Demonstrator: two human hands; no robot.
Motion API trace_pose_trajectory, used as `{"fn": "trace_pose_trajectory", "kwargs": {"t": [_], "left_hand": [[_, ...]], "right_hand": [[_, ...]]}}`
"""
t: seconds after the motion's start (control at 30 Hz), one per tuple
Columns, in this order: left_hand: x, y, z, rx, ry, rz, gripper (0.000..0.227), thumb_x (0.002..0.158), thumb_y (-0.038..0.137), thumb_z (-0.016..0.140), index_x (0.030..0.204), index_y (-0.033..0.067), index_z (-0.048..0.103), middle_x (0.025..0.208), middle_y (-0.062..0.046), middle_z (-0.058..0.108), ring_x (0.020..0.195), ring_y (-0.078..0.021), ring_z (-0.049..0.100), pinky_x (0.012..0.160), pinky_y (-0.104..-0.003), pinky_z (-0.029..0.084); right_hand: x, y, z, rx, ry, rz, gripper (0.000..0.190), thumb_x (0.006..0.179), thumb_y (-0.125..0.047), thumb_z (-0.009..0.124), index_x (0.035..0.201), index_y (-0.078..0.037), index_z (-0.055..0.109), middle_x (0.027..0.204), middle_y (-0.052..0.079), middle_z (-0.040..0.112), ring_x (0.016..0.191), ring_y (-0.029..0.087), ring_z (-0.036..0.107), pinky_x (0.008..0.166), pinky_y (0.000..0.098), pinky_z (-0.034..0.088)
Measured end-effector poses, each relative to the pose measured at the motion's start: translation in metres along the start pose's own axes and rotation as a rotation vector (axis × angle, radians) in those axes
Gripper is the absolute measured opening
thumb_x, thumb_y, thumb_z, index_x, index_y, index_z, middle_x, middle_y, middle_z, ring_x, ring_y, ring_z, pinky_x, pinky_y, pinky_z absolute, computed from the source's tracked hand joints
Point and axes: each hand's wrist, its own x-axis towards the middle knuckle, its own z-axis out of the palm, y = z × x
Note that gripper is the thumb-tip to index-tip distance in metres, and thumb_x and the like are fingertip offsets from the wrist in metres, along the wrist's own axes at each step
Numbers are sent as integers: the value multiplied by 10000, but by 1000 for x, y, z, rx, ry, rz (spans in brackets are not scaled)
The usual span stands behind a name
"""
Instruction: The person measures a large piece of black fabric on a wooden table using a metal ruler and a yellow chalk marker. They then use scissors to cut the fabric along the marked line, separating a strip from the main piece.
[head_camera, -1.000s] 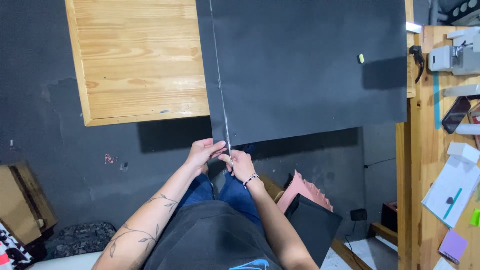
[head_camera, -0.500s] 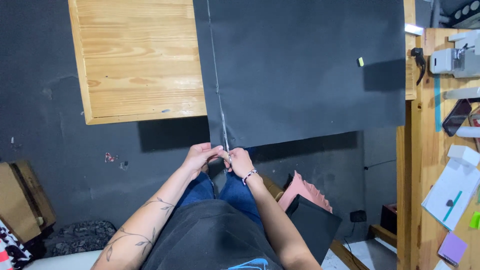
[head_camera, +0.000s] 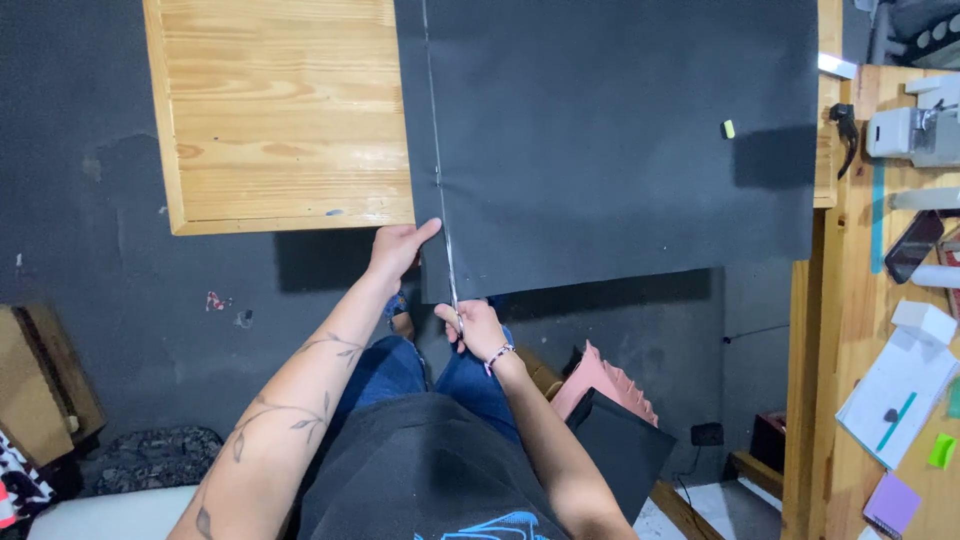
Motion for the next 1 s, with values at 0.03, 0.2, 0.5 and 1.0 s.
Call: {"fn": "trace_pose_trajectory", "kwargs": {"t": [0.03, 0.2, 0.5, 1.0], "left_hand": [[27, -20, 1, 82, 80, 21, 440, 694, 471, 941, 943, 138, 795, 846, -17, 747, 777, -173, 733, 677, -302, 605], [-25, 12, 2, -26, 40, -6, 370, 758, 333, 913, 997, 85, 776, 821, -56, 741, 688, -157, 724, 612, -267, 610], [-38, 21, -17, -145, 38, -17, 373, 799, 268, 882, 1053, 37, 737, 846, -79, 719, 684, -147, 717, 605, -227, 611], [-65, 32, -26, -166, -44, -13, 333, 799, 253, 878, 1010, 26, 756, 851, -90, 735, 717, -159, 727, 635, -255, 615]], "right_hand": [[2, 4, 3, 49, -24, -26, 494, 975, -443, 647, 620, -99, 634, 523, 52, 634, 391, 128, 604, 428, 225, 491], [-7, 17, -6, 134, -88, -10, 450, 1021, -395, 579, 727, -61, 638, 581, 103, 642, 378, 134, 566, 382, 247, 494], [3, 5, -23, -5, -218, -43, 546, 1007, -520, 559, 670, -97, 630, 563, 64, 637, 357, 116, 551, 372, 212, 432], [45, -19, 7, -122, -13, -31, 550, 925, -612, 621, 694, -113, 643, 515, 35, 608, 385, 152, 582, 468, 248, 457]]}}
